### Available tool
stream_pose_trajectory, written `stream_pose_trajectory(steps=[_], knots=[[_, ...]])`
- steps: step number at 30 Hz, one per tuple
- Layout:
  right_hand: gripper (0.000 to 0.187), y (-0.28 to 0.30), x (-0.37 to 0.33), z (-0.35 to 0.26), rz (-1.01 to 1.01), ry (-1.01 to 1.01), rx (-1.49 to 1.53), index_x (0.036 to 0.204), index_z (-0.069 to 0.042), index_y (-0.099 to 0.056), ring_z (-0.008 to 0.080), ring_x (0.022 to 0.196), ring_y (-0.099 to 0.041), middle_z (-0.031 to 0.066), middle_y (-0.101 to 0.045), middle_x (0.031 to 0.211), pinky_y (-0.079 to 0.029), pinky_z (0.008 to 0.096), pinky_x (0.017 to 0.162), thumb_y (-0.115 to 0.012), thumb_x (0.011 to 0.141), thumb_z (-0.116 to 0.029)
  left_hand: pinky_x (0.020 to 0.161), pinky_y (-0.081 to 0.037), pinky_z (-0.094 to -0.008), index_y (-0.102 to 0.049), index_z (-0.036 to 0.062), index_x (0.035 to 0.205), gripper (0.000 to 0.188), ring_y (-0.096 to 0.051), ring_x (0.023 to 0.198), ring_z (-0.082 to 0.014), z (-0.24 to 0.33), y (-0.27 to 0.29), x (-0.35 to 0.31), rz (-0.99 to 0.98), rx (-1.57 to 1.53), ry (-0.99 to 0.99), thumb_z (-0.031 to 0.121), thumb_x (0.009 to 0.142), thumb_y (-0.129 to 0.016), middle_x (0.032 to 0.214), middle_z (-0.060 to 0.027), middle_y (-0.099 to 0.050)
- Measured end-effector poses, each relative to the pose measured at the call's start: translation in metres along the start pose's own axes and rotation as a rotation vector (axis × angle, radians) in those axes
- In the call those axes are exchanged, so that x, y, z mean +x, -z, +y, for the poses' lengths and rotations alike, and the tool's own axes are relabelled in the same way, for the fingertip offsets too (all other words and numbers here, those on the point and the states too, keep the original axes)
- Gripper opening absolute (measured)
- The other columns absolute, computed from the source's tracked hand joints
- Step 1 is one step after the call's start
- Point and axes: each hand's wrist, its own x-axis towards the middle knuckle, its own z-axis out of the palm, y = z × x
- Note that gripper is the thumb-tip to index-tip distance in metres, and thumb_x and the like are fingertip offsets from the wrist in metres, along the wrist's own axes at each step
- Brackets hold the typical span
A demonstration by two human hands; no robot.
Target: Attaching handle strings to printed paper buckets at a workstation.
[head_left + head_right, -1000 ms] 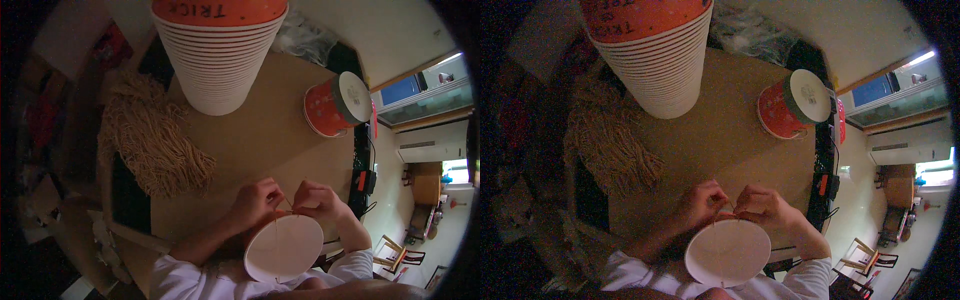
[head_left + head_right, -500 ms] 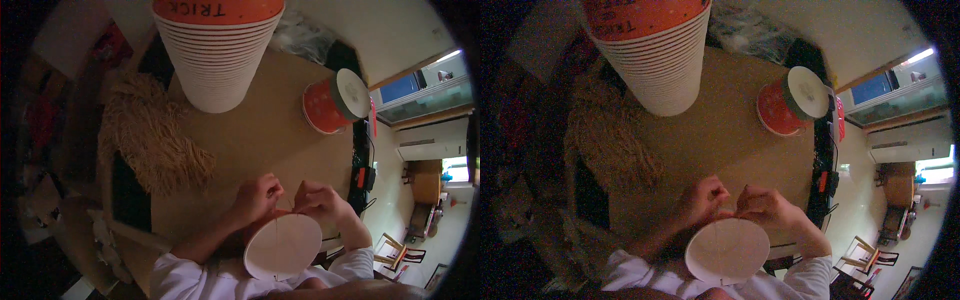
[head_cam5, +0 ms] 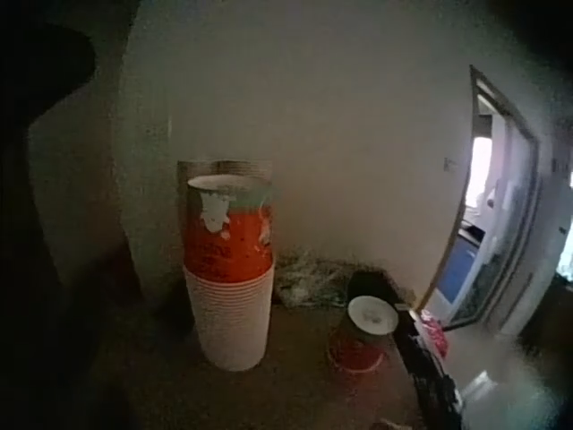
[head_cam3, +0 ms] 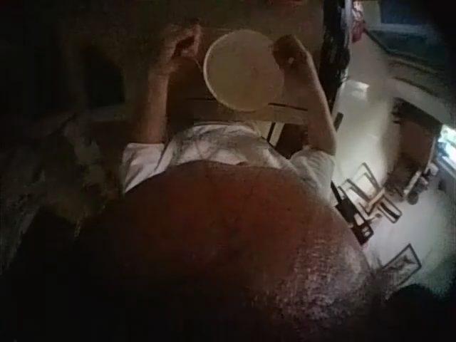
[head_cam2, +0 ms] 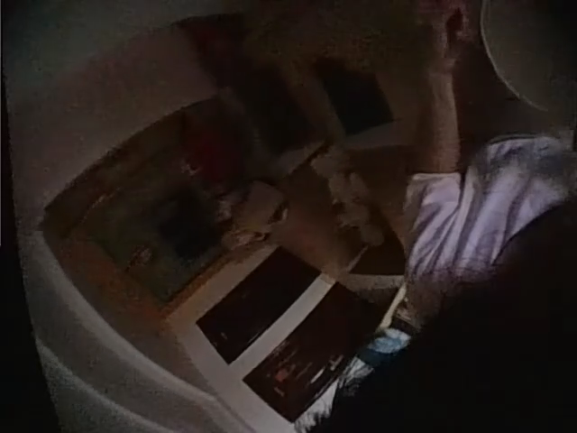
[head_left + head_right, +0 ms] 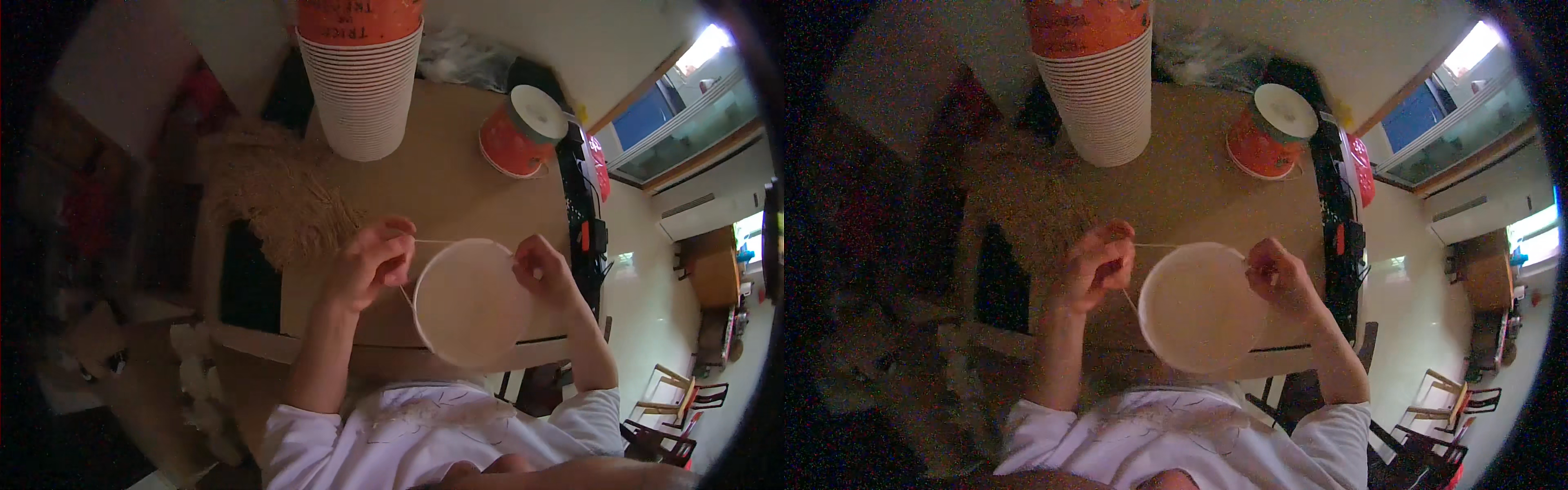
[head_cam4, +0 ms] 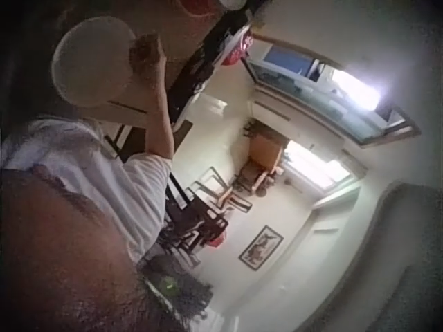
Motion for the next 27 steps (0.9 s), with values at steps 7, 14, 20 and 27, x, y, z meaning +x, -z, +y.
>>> stream_pose_trajectory(steps=[7, 14, 20, 27], knots=[[0.012, -0.014, -0.037, 0.007, 0.162, 0.033, 0.061, 0.088, -0.006, -0.045, 0.0039, 0.066, -0.04, -0.003, -0.042, 0.072, -0.036, 0.0185, 0.058, -0.051, 0.081, 0.002, 0.051, -0.04, -0.0238, -0.064, -0.0004, 0.079, 0.014, -0.05, 0.057, -0.0101, -0.017, -0.006, -0.004, 0.273, 1.2, -0.412, 0.013, 0.079, -0.067, 0.071, -0.0045, -0.055], [0.013, -0.029, -0.058, 0.011, 0.147, 0.009, 0.297, 0.086, -0.006, -0.046, 0.002, 0.067, -0.039, -0.0041, -0.04, 0.075, -0.034, 0.0164, 0.058, -0.055, 0.082, 0.001, 0.067, -0.047, -0.033, -0.06, 0.0044, 0.105, 0.035, -0.058, 0.075, -0.0233, -0.049, -0.011, 0.022, 0.227, 1.51, -0.436, 0.017, 0.074, -0.07, 0.088, -0.0124, -0.056], [0.02, -0.014, -0.059, 0.005, 0.205, 0.239, -0.181, 0.088, -0.005, -0.052, 0.0142, 0.072, -0.05, 0.0016, -0.053, 0.081, -0.043, 0.0261, 0.065, -0.068, 0.076, -0.006, 0.078, -0.046, -0.0395, -0.051, 0.0117, 0.121, 0.048, -0.056, 0.09, -0.0318, -0.062, -0.022, 0.025, 0.184, 1.652, -0.418, 0.006, 0.074, -0.062, 0.094, -0.0175, -0.054], [0.015, -0.021, -0.012, -0.033, 0.252, 0.178, -0.221, 0.081, -0.004, -0.059, 0.0183, 0.079, -0.057, 0.0041, -0.058, 0.08, -0.046, 0.03, 0.069, -0.069, 0.075, -0.013, 0.07, -0.048, -0.0411, -0.062, 0.0073, 0.091, 0.016, -0.058, 0.082, -0.0315, -0.067, -0.045, 0.021, 0.156, 1.705, -0.481, 0.004, 0.076, -0.056, 0.09, -0.0113, -0.056]])
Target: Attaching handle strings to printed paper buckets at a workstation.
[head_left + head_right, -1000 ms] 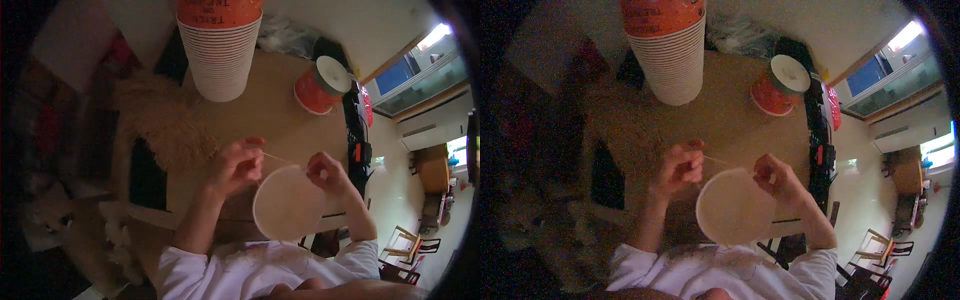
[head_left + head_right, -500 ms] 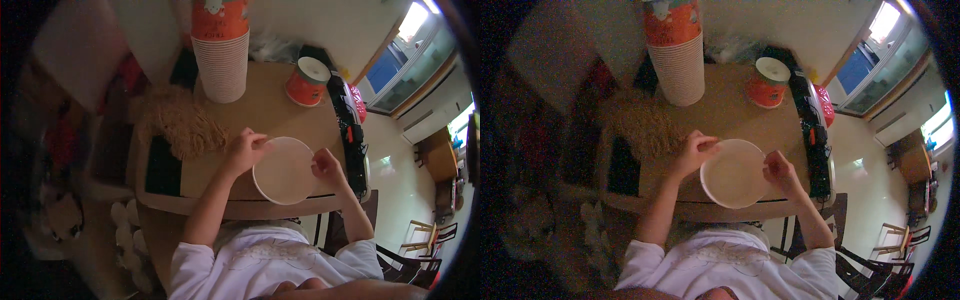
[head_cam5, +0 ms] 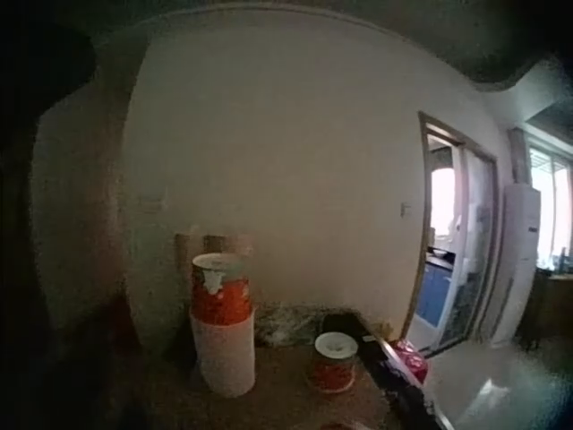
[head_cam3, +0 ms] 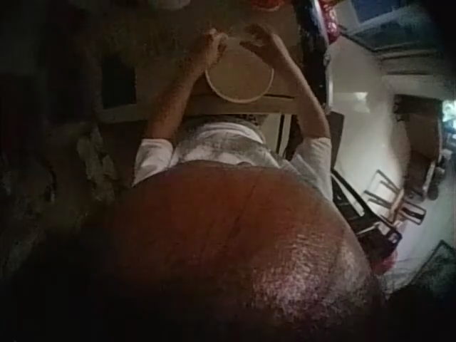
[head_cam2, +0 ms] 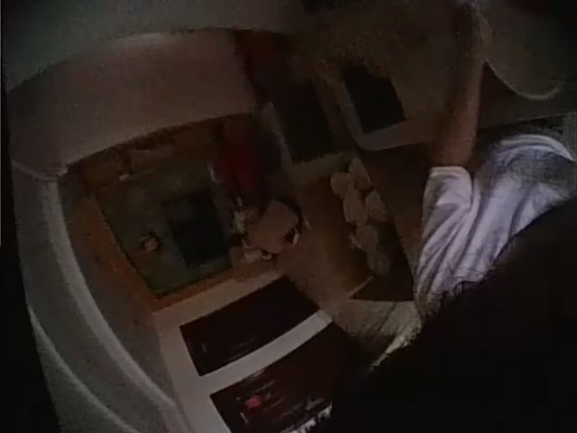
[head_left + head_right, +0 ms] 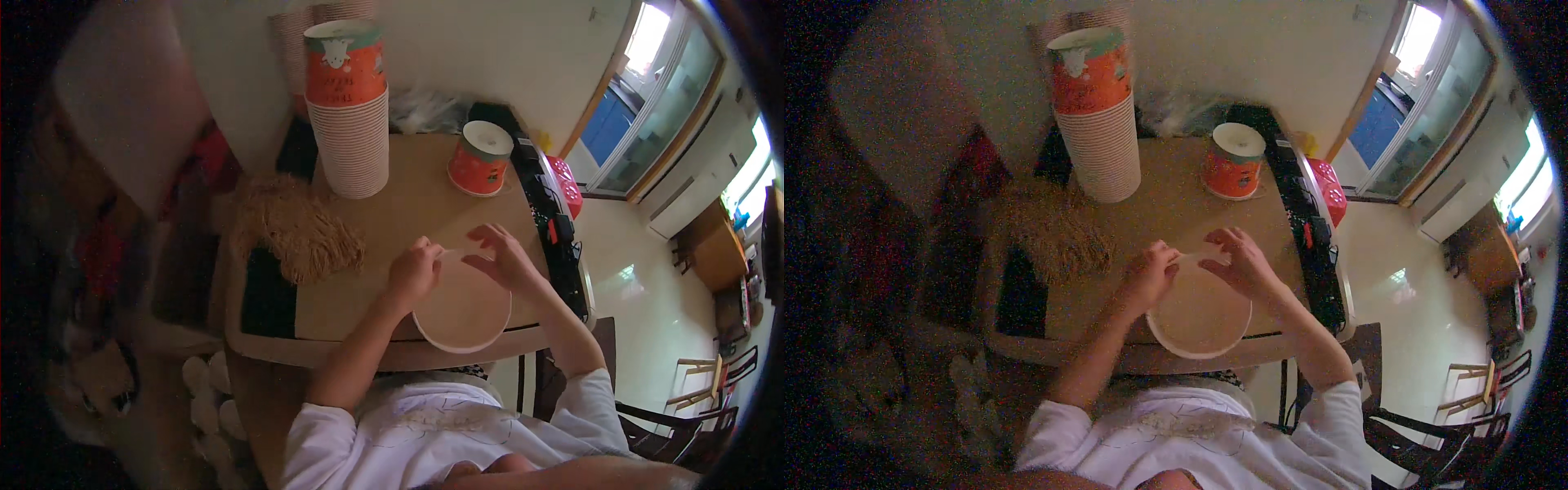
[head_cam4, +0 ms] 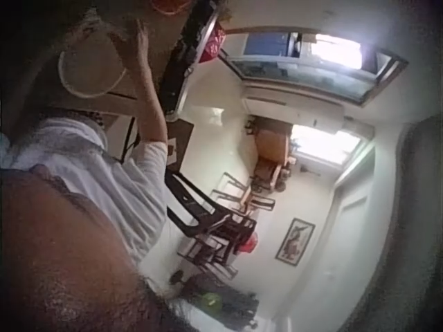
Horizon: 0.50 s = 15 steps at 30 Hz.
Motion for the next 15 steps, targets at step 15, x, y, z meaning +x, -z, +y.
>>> stream_pose_trajectory(steps=[15], knots=[[0.022, 0.034, 0.022, 0.013, -0.248, -0.151, 0.3, 0.098, -0.003, -0.061, 0.0076, 0.088, -0.053, 0.0009, -0.061, 0.094, -0.043, 0.0235, 0.076, -0.065, 0.078, -0.01, 0.065, -0.046, -0.0322, -0.064, 0.0161, 0.102, 0.033, -0.052, 0.08, -0.0207, 0.026, 0.029, -0.043, 0.456, 0.067, -0.443, 0.006, 0.071, -0.065, 0.087, -0.0017, -0.052]])
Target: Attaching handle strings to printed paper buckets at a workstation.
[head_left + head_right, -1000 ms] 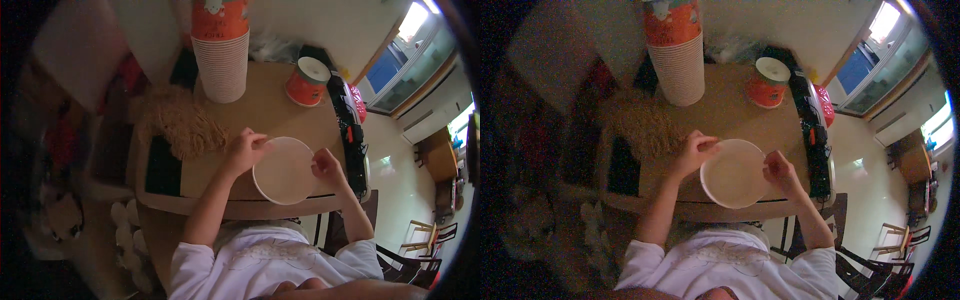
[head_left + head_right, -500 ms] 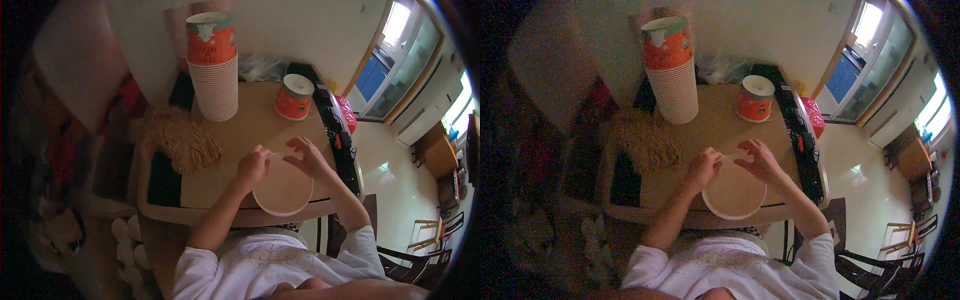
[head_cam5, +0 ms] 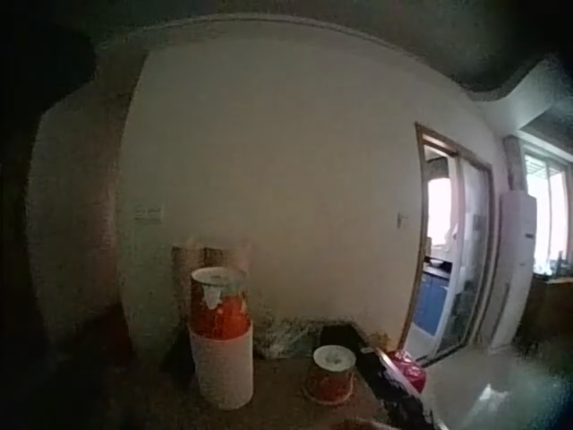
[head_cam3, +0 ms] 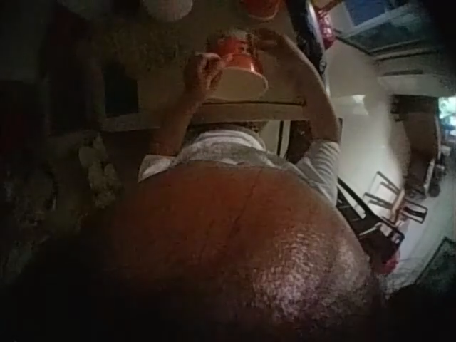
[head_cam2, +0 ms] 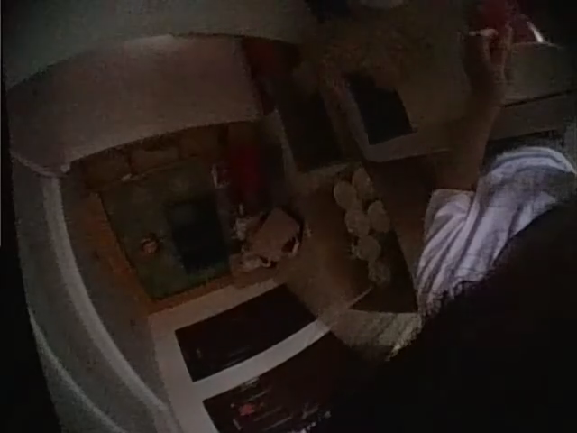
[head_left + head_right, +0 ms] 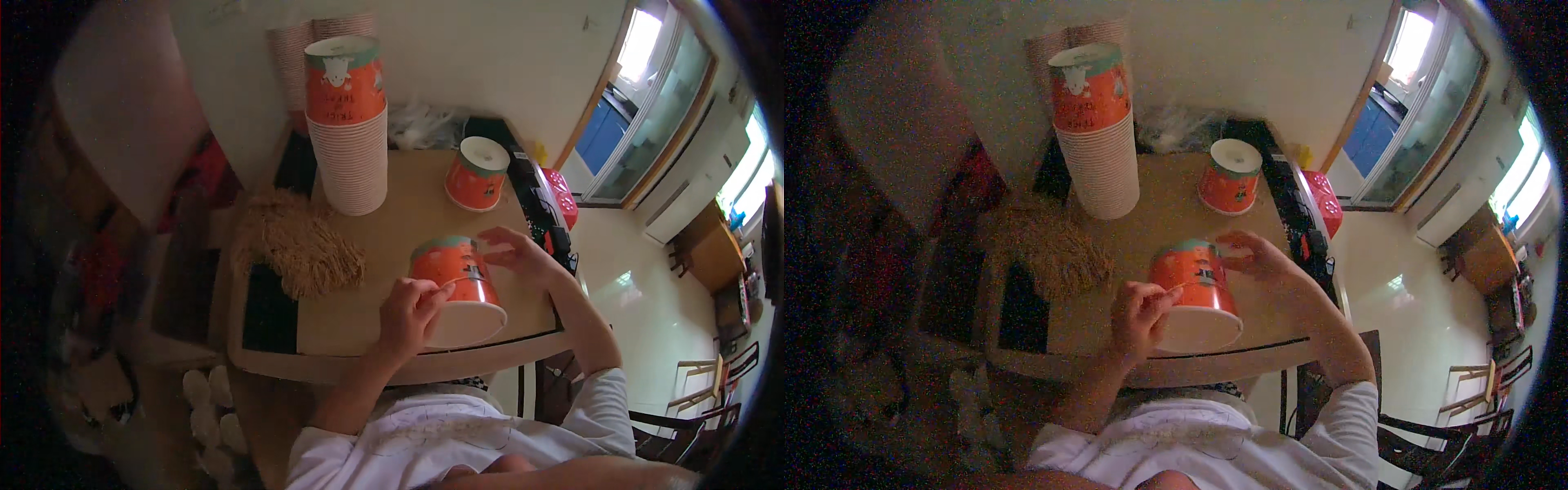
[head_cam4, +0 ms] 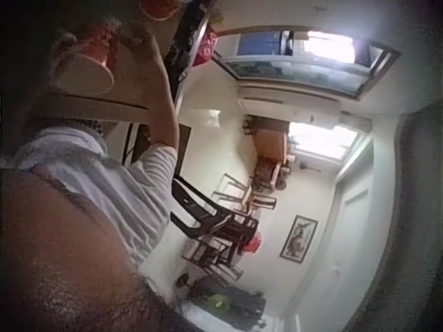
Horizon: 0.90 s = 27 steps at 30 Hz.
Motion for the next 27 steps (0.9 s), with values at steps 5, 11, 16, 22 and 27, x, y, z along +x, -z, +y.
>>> stream_pose_trajectory(steps=[5, 11, 16, 22, 27], knots=[[0.027, 0.019, 0.01, 0.003, -0.177, -0.055, 0.231, 0.104, -0.004, -0.057, 0.0073, 0.087, -0.052, -0.0003, -0.058, 0.093, -0.043, 0.0237, 0.076, -0.066, 0.079, -0.011, 0.067, -0.047, -0.0328, -0.062, 0.0141, 0.108, 0.037, -0.053, 0.081, -0.0218, 0.002, -0.002, -0.009, 0.044, -0.025, -0.091, 0.006, 0.071, -0.065, 0.089, -0.0016, -0.052], [0.017, 0.027, -0.01, -0.022, -0.138, 0.034, 0.141, 0.092, -0.003, -0.053, 0.0073, 0.083, -0.051, -0.0018, -0.054, 0.09, -0.043, 0.0237, 0.075, -0.065, 0.08, -0.006, 0.077, -0.048, -0.0352, -0.048, 0.0114, 0.125, 0.056, -0.052, 0.095, -0.0253, 0.007, -0.016, -0.011, -0.024, 0.112, -0.033, 0.01, 0.072, -0.066, 0.112, -0.0106, -0.048], [0.019, 0.014, -0.021, -0.03, -0.054, 0.159, -0.084, 0.087, -0.005, -0.054, 0.007, 0.081, -0.052, -0.0017, -0.054, 0.083, -0.043, 0.0243, 0.072, -0.069, 0.074, -0.002, 0.085, -0.047, -0.0374, -0.036, 0.0123, 0.133, 0.061, -0.05, 0.1, -0.0315, 0.011, -0.01, -0.006, -0.299, 0.227, -0.073, 0.01, 0.075, -0.058, 0.115, -0.0143, -0.045], [0.015, 0.019, -0.031, -0.046, 0.06, 0.171, -0.27, 0.081, -0.003, -0.054, 0.0118, 0.08, -0.053, 0.0018, -0.054, 0.079, -0.042, 0.0256, 0.072, -0.067, 0.073, -0.001, 0.072, -0.048, -0.0426, -0.045, 0.0086, 0.119, 0.043, -0.054, 0.092, -0.0328, 0.003, -0.03, -0.019, -0.497, -0.451, 0.219, 0.012, 0.078, -0.058, 0.108, -0.0136, -0.052], [0.015, 0.011, -0.044, -0.042, 0.114, 0.325, -0.442, 0.078, -0.004, -0.054, 0.0193, 0.078, -0.052, 0.0057, -0.052, 0.077, -0.042, 0.0283, 0.073, -0.065, 0.069, 0.003, 0.063, -0.047, -0.0392, -0.05, 0.0066, 0.107, 0.028, -0.056, 0.082, -0.0302, 0.013, -0.053, 0.01, -0.187, -0.592, 0.24, 0.011, 0.08, -0.058, 0.099, -0.0116, -0.055]])
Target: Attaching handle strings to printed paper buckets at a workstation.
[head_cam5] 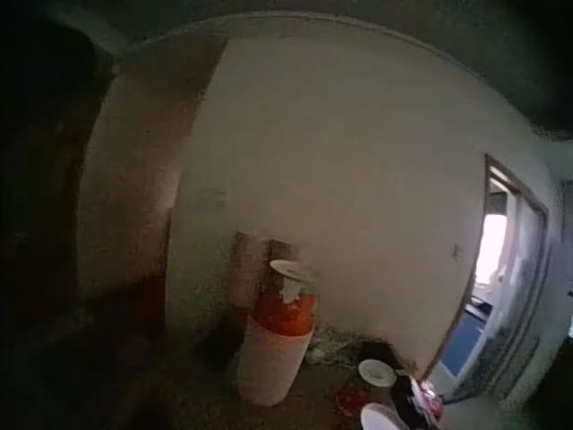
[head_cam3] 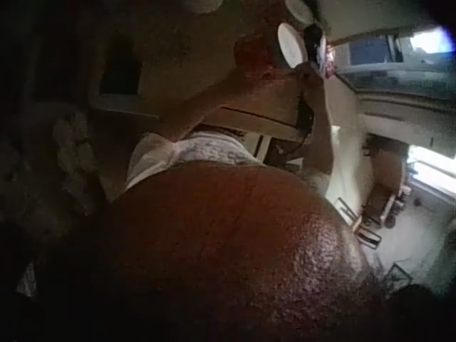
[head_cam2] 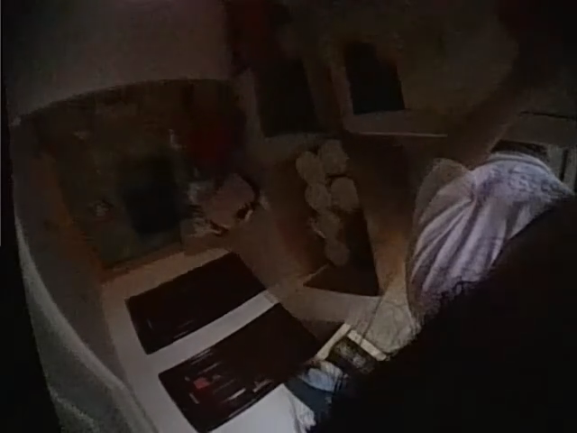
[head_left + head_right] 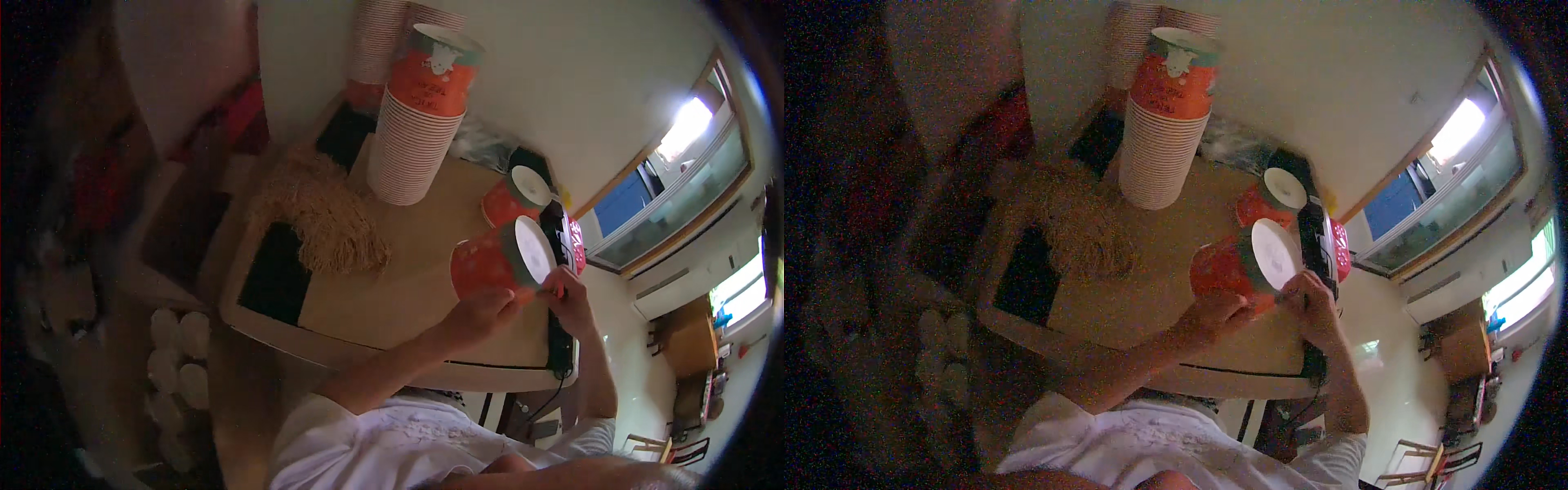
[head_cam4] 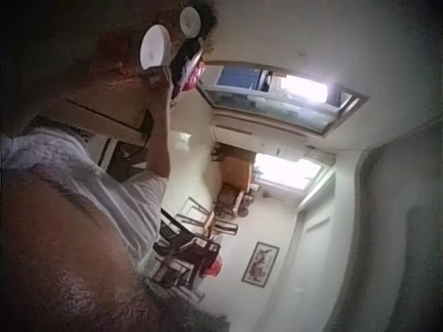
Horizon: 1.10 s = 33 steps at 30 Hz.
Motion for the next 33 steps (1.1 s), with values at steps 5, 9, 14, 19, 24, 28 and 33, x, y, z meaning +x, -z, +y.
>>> stream_pose_trajectory(steps=[5, 9, 14, 19, 24, 28, 33], knots=[[0.016, -0.004, -0.009, 0.0, 0.095, 0.026, -0.143, 0.078, -0.003, -0.053, 0.0249, 0.078, -0.051, 0.008, -0.052, 0.077, -0.042, 0.0319, 0.072, -0.061, 0.068, 0.006, 0.07, -0.046, -0.0416, -0.051, 0.005, 0.108, 0.031, -0.054, 0.084, -0.0342, 0.001, -0.002, 0.003, 0.239, 0.185, -0.209, 0.009, 0.079, -0.059, 0.099, -0.0128, -0.054], [0.017, -0.006, -0.011, -0.001, 0.17, 0.078, -0.265, 0.079, -0.003, -0.053, 0.027, 0.078, -0.051, 0.0088, -0.052, 0.078, -0.042, 0.0344, 0.072, -0.063, 0.067, 0.005, 0.082, -0.041, -0.043, -0.046, 0.0052, 0.118, 0.048, -0.05, 0.095, -0.0339, -0.018, 0.001, 0.001, 0.313, 0.206, 0.118, 0.005, 0.074, -0.063, 0.095, -0.0132, -0.053], [0.019, -0.011, -0.019, 0.008, 0.205, 0.278, -0.491, 0.085, -0.003, -0.057, 0.0317, 0.081, -0.051, 0.0111, -0.053, 0.084, -0.044, 0.0399, 0.072, -0.06, 0.067, 0.001, 0.072, -0.046, -0.0378, -0.049, 0.0031, 0.115, 0.044, -0.055, 0.085, -0.0272, -0.064, -0.007, 0.002, 0.643, -0.008, 0.345, 0.007, 0.074, -0.065, 0.095, -0.0108, -0.055], [0.024, -0.013, -0.017, 0.008, 0.158, 0.298, -0.466, 0.086, -0.003, -0.06, 0.0323, 0.084, -0.051, 0.0114, -0.054, 0.086, -0.044, 0.0401, 0.071, -0.059, 0.062, -0.002, 0.047, -0.045, -0.0306, -0.061, 0.0006, 0.091, 0.021, -0.055, 0.056, -0.0145, -0.105, -0.003, -0.003, 0.48, -1.037, 0.833, 0.016, 0.078, -0.067, 0.071, -0.0041, -0.058], [0.027, -0.009, -0.012, 0.014, 0.124, 0.317, -0.495, 0.085, -0.004, -0.06, 0.0313, 0.084, -0.051, 0.0108, -0.055, 0.087, -0.044, 0.0405, 0.071, -0.061, 0.059, -0.004, 0.056, -0.047, -0.0288, -0.064, 0.0013, 0.081, 0.018, -0.059, 0.066, -0.0126, -0.108, -0.015, 0.01, 0.383, -0.813, 0.775, 0.018, 0.076, -0.068, 0.069, -0.0042, -0.061], [0.019, 0.012, 0.005, 0.024, 0.131, 0.3, -0.507, 0.085, -0.004, -0.06, 0.0318, 0.083, -0.052, 0.0105, -0.055, 0.088, -0.045, 0.0413, 0.072, -0.061, 0.066, -0.003, 0.063, -0.047, -0.0256, -0.064, 0.0017, 0.082, 0.021, -0.059, 0.069, -0.011, -0.11, -0.029, 0.039, 0.406, -0.774, 0.601, 0.02, 0.074, -0.07, 0.077, -0.0049, -0.065], [0.017, 0.054, 0.046, 0.06, 0.266, 0.238, -0.667, 0.085, -0.004, -0.06, 0.0331, 0.084, -0.052, 0.0115, -0.055, 0.089, -0.044, 0.0419, 0.077, -0.063, 0.071, 0.004, 0.063, -0.046, -0.0266, -0.062, 0.005, 0.082, 0.014, -0.057, 0.071, -0.0106, -0.095, -0.062, 0.094, 0.406, -0.899, 0.578, 0.017, 0.077, -0.068, 0.075, -0.0027, -0.063]])
